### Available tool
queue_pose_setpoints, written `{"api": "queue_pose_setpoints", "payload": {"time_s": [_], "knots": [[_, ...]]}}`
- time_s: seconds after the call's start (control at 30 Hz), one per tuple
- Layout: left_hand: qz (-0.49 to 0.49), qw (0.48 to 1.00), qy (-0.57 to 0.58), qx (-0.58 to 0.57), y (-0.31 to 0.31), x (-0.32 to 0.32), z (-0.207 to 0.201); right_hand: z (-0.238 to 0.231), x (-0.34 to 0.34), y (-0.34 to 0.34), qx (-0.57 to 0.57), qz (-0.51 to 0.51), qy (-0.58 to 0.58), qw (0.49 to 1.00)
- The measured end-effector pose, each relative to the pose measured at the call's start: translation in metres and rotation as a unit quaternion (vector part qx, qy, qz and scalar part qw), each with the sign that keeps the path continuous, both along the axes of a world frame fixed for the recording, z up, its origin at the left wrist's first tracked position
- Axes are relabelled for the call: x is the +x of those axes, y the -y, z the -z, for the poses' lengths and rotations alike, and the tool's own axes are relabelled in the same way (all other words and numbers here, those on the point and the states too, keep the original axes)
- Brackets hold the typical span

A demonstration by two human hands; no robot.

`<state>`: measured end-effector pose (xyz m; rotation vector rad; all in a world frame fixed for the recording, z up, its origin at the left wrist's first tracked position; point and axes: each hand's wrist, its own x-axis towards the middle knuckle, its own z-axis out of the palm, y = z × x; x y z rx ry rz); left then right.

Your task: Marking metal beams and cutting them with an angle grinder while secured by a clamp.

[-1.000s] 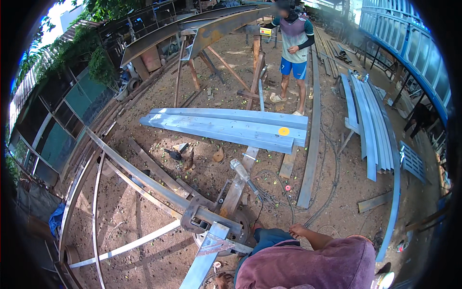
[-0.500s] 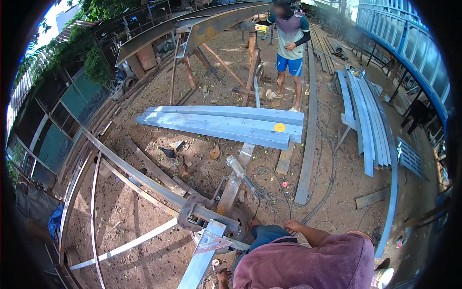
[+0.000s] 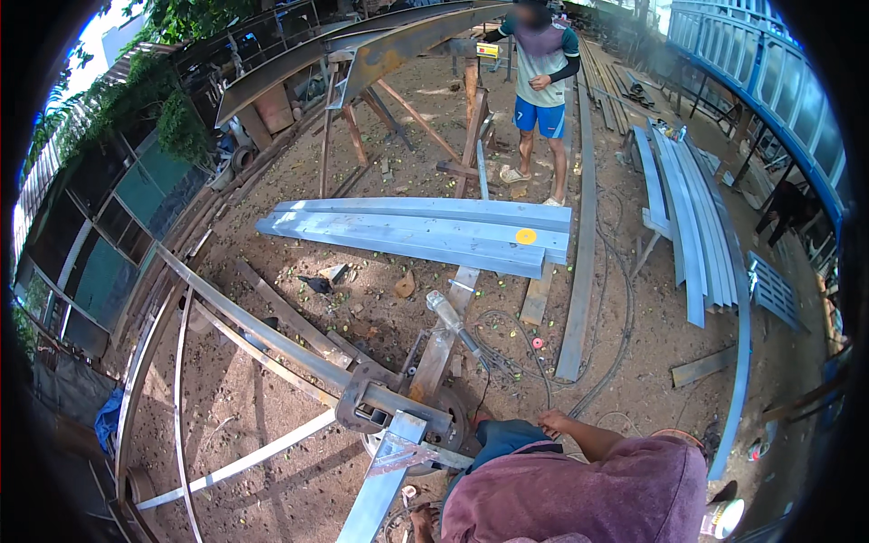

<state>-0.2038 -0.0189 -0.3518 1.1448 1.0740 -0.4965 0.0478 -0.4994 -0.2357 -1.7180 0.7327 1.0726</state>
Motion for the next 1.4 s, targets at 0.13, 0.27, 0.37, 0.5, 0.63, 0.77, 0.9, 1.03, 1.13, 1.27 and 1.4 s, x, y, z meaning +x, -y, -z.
{"api": "queue_pose_setpoints", "payload": {"time_s": [0.13, 0.27, 0.37, 0.5, 0.63, 0.77, 0.9, 1.03, 1.13, 1.27, 1.4], "knots": [[0.177, 0.979, 0.056, 0.081, -0.002, 0.011, -0.030, 0.002, -0.005, 0.004, -0.011, -0.003, 0.008, 1.000], [0.196, 0.974, 0.080, 0.075, 0.002, 0.022, -0.039, -0.006, -0.013, 0.012, 0.005, 0.033, 0.018, 0.999], [0.140, 0.988, 0.061, 0.036, 0.000, 0.025, -0.038, -0.014, -0.017, 0.006, 0.007, 0.034, 0.022, 0.999], [0.070, 0.996, 0.044, -0.013, -0.011, 0.045, -0.036, -0.018, -0.017, 0.000, -0.006, 0.044, 0.019, 0.999], [0.002, 0.998, 0.021, -0.067, -0.016, 0.058, -0.031, -0.022, -0.015, -0.006, 0.016, 0.054, 0.026, 0.998], [-0.060, 0.989, -0.017, -0.132, -0.006, 0.052, -0.024, -0.014, -0.011, 0.000, -0.015, 0.055, 0.026, 0.998], [-0.059, 0.991, 0.016, -0.122, -0.012, 0.043, -0.012, -0.022, -0.009, -0.008, 0.009, 0.046, 0.024, 0.999], [-0.066, 0.992, -0.031, -0.105, -0.014, 0.038, -0.001, -0.019, -0.011, -0.007, -0.003, 0.050, 0.027, 0.998], [-0.040, 0.996, -0.010, -0.085, -0.013, 0.036, -0.008, -0.015, -0.011, -0.007, -0.009, 0.033, 0.030, 0.999], [0.017, 0.998, 0.032, -0.043, -0.011, 0.036, -0.015, -0.017, -0.012, -0.006, -0.001, 0.038, 0.026, 0.999], [0.067, 0.995, 0.072, 0.002, -0.012, 0.030, -0.016, -0.026, -0.012, -0.015, -0.031, 0.017, 0.039, 0.999]]}}
